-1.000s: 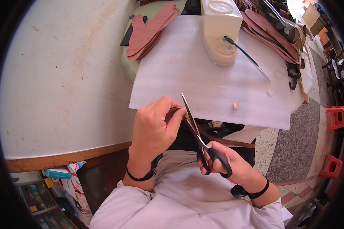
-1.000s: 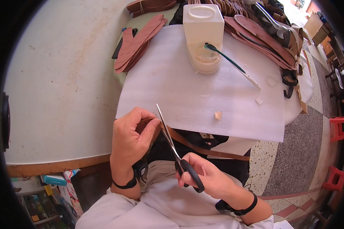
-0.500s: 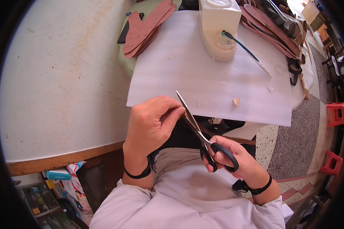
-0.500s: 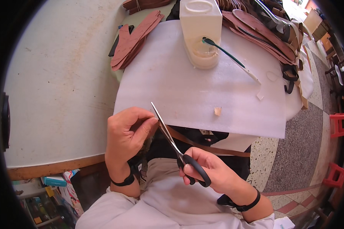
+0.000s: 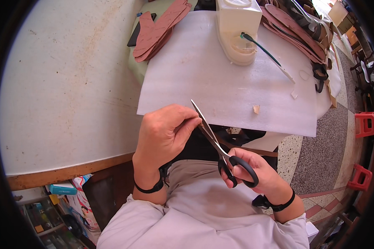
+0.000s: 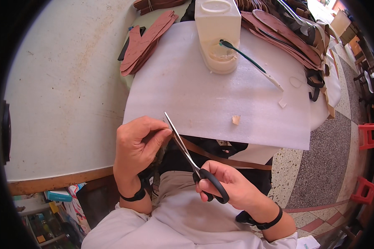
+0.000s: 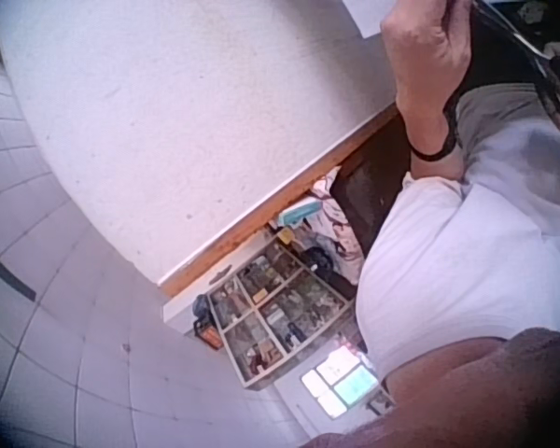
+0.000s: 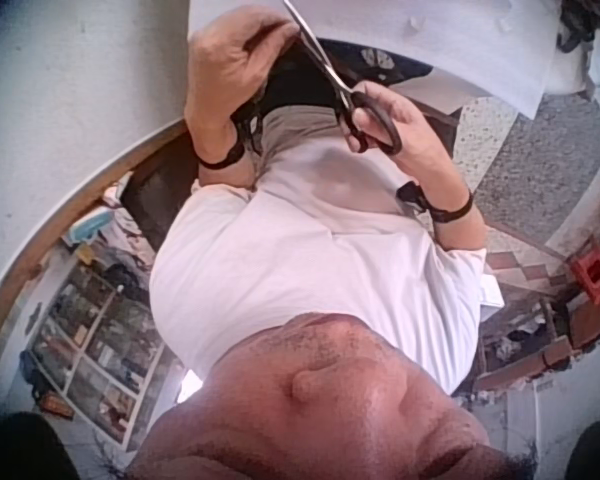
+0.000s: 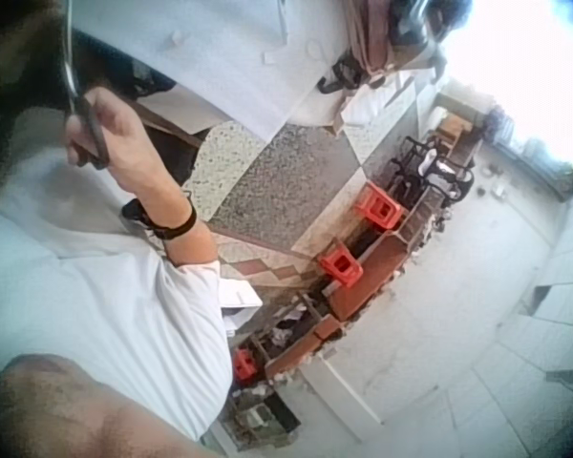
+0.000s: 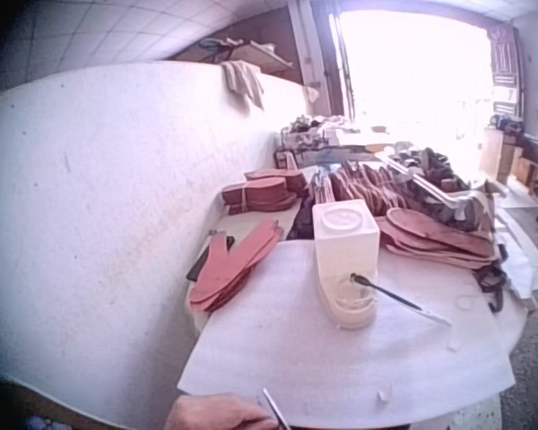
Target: The recorder applies glue to shoe insole components using a brush and trims them with scissors.
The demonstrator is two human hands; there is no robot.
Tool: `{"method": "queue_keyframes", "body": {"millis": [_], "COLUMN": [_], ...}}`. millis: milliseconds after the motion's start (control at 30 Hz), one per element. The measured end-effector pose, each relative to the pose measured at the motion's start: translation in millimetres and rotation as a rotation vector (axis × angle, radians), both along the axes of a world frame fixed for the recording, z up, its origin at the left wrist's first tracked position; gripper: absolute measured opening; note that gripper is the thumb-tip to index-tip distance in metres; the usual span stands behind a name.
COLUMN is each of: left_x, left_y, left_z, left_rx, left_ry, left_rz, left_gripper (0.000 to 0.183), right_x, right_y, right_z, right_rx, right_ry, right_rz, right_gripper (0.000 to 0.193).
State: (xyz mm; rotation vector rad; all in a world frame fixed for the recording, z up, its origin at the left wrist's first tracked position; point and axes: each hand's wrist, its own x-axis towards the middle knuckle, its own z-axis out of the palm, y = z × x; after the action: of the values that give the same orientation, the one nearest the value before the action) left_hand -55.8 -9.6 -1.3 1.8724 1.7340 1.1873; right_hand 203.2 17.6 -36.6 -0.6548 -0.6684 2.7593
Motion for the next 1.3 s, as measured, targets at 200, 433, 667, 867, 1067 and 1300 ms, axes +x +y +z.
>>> {"method": "queue_keyframes", "body": {"millis": [200, 433, 667, 867, 1067, 1300], "left_x": [1, 4, 3, -1, -4, -8], "left_y": [-1, -2, 6, 14, 16, 16], "left_z": [-3, -5, -2, -9, -12, -15], "left_rx": [-0.021, -0.030, 0.027, 0.024, -0.016, -0.055], "left_ry": [-0.113, -0.241, -0.109, -0.175, -0.236, -0.276], "left_rz": [0.002, 0.038, 0.088, 0.102, 0.113, 0.102], "left_gripper": [0.004, 0.006, 0.004, 0.004, 0.003, 0.003], "right_x": [1, -2, -10, -13, -14, -16], "right_y": [1, 0, 2, 6, 7, 7], "right_z": [0, 1, -3, -7, -11, -12], "right_rx": [0.031, 0.045, 0.077, 0.091, 0.091, 0.072], "right_ry": [-0.023, -0.031, -0.037, -0.028, -0.034, -0.040], "right_rz": [0.003, -0.005, -0.036, -0.053, -0.054, -0.066], "right_gripper": [0.023, 0.022, 0.023, 0.026, 0.029, 0.029]}}
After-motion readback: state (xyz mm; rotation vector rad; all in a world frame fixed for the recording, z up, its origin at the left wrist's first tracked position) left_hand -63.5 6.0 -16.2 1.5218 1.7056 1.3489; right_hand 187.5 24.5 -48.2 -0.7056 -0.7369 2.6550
